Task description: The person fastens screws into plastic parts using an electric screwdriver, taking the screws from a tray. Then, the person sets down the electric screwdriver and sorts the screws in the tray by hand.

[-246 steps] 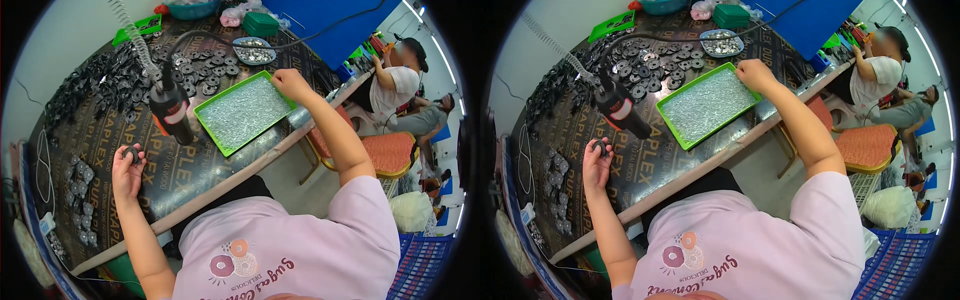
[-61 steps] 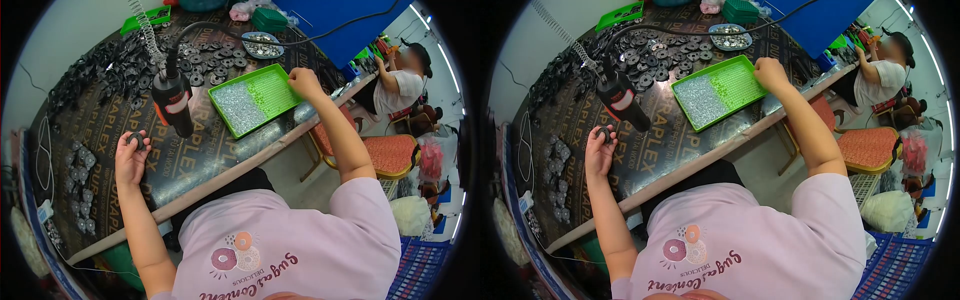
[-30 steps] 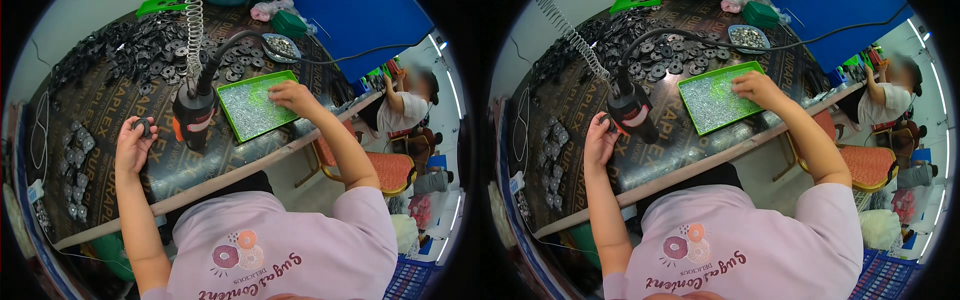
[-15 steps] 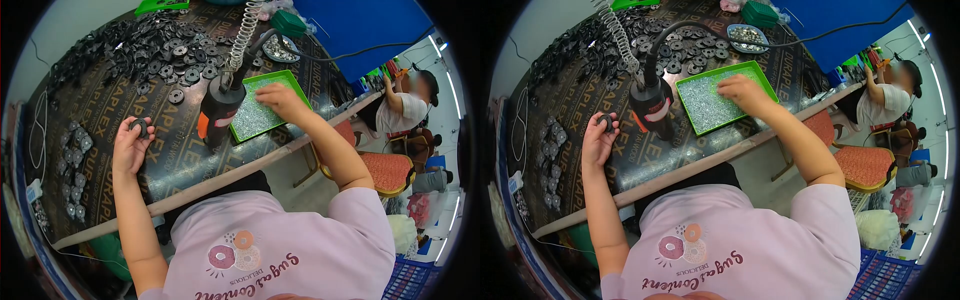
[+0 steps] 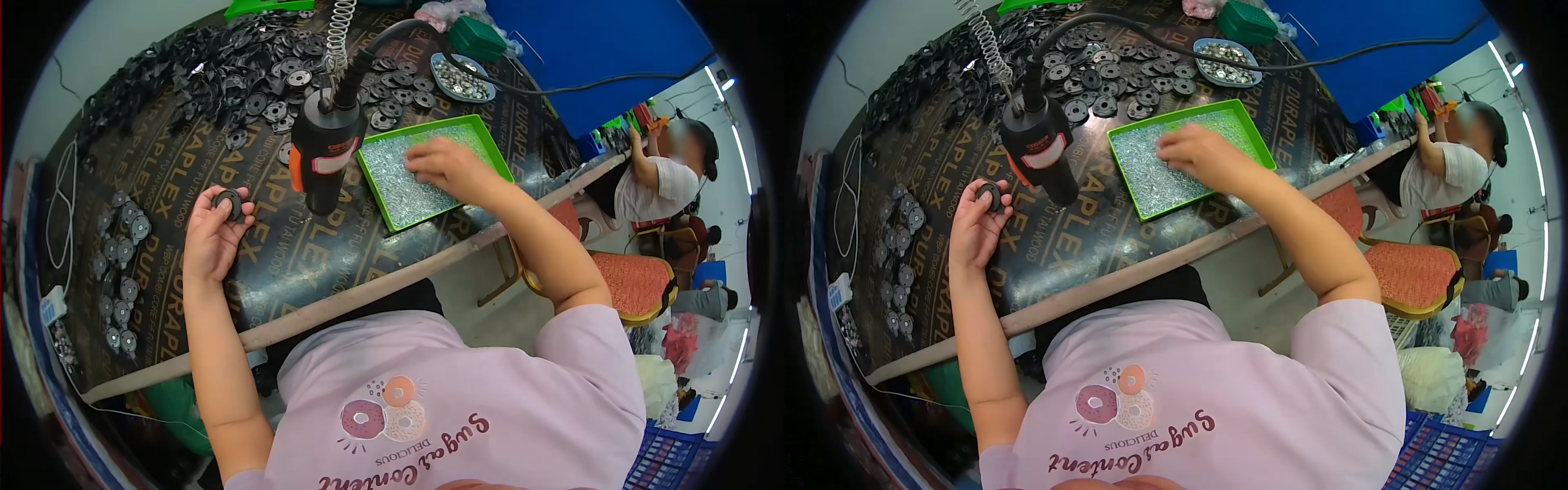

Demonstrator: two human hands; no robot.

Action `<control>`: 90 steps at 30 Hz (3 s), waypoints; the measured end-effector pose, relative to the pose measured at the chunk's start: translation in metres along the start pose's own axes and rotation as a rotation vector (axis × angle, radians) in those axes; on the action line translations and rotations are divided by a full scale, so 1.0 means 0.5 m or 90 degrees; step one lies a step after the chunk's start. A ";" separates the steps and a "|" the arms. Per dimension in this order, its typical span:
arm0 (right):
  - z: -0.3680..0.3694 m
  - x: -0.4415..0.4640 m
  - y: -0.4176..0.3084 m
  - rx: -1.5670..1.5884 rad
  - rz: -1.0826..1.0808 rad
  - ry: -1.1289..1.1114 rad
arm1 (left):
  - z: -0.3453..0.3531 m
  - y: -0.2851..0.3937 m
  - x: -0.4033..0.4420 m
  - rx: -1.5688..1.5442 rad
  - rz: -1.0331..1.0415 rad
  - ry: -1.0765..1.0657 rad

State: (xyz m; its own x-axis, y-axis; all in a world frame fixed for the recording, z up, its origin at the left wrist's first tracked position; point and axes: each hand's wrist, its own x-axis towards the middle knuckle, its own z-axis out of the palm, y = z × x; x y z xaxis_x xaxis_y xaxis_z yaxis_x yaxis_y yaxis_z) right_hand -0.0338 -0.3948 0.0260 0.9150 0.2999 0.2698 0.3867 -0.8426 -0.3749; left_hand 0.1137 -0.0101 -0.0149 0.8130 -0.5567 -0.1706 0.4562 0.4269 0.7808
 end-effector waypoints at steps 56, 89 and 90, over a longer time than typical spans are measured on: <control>-0.089 -0.082 0.037 0.062 0.034 -0.121 | 0.005 0.005 0.003 0.009 -0.007 -0.002; -0.010 0.032 -0.012 0.129 -0.093 -0.095 | -0.011 -0.001 0.006 0.013 -0.006 -0.013; -0.004 0.043 -0.003 0.110 -0.131 -0.053 | -0.011 -0.001 0.005 0.014 -0.007 -0.012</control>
State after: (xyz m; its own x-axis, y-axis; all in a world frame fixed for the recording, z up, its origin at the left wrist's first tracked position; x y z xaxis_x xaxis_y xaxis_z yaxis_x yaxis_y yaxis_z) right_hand -0.0149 -0.3880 0.0343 0.8187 0.4986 0.2847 0.5726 -0.6731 -0.4680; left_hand 0.1175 -0.0080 -0.0190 0.8013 -0.5742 -0.1678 0.4562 0.4051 0.7923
